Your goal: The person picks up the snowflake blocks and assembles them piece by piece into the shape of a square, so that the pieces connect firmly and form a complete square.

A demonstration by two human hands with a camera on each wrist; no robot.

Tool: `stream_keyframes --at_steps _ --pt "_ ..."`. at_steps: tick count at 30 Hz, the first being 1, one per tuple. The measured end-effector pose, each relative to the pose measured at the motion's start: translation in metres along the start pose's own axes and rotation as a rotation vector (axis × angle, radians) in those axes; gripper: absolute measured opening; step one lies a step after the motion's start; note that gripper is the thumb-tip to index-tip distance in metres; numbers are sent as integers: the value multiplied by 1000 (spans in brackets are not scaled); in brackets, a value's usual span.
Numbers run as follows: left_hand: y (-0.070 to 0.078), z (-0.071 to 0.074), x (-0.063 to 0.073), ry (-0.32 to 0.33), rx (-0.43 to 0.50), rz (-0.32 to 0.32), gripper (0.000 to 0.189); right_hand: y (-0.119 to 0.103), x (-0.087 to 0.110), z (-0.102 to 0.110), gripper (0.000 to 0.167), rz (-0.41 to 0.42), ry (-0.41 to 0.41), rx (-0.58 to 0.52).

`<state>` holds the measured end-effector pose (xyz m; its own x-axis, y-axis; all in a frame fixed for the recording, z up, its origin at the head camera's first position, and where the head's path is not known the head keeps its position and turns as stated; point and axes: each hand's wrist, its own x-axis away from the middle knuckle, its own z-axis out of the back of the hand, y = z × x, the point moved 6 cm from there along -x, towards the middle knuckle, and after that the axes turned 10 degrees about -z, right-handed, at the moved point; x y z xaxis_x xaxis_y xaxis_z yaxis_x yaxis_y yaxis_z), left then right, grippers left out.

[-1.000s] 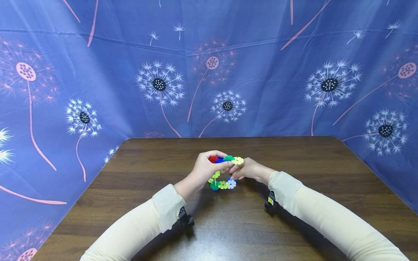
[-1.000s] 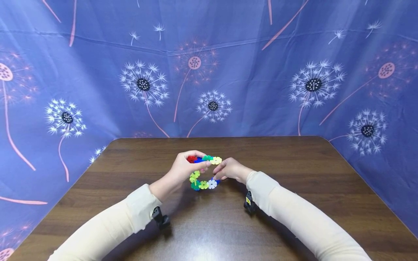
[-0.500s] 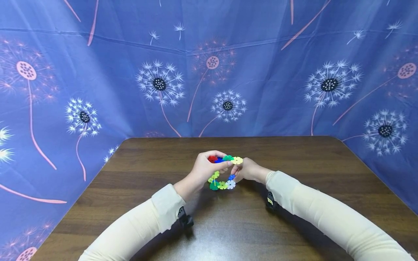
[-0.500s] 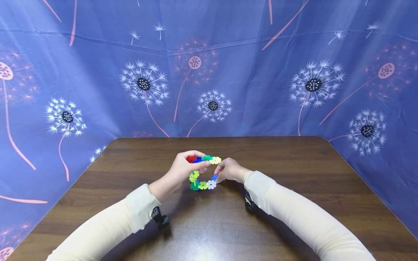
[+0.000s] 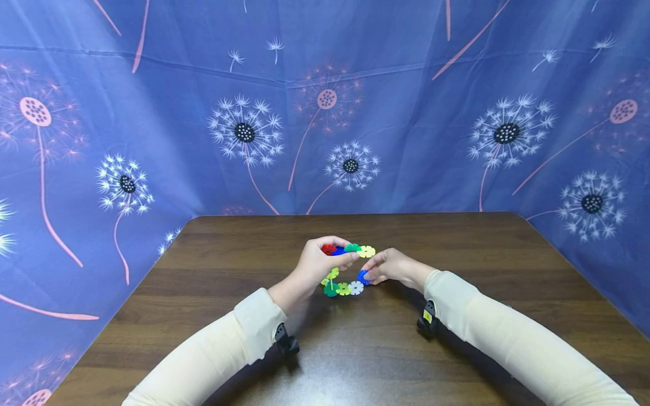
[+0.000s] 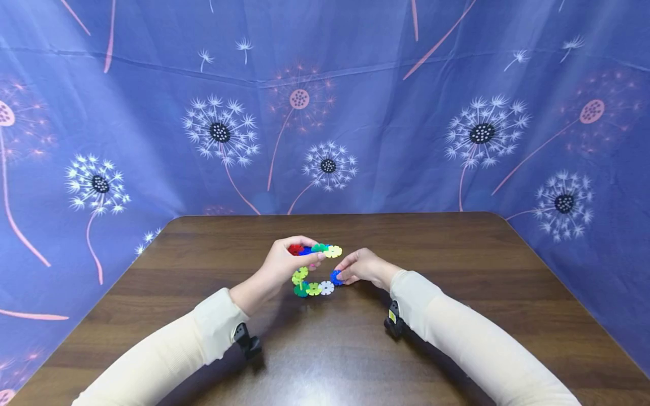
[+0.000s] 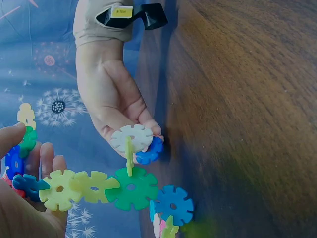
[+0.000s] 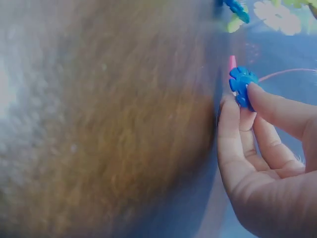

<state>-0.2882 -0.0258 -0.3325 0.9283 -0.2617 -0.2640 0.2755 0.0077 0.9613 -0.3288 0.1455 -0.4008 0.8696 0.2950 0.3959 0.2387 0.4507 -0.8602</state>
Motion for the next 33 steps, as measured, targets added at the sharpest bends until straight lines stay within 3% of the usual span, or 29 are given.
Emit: stream_keyframes --at_steps 5,12,23,33 --pt "0 2 0 4 7 8 26 -11 15 8 25 57 -10 -112" --pt "0 5 -1 22 19 9 27 -31 41 25 29 150 51 -188" --pt "-1 12 -4 38 -3 -7 26 -50 70 36 24 260 98 -189" --pt "2 13 -2 16 -54 -6 25 -61 84 32 34 265 192 -77"
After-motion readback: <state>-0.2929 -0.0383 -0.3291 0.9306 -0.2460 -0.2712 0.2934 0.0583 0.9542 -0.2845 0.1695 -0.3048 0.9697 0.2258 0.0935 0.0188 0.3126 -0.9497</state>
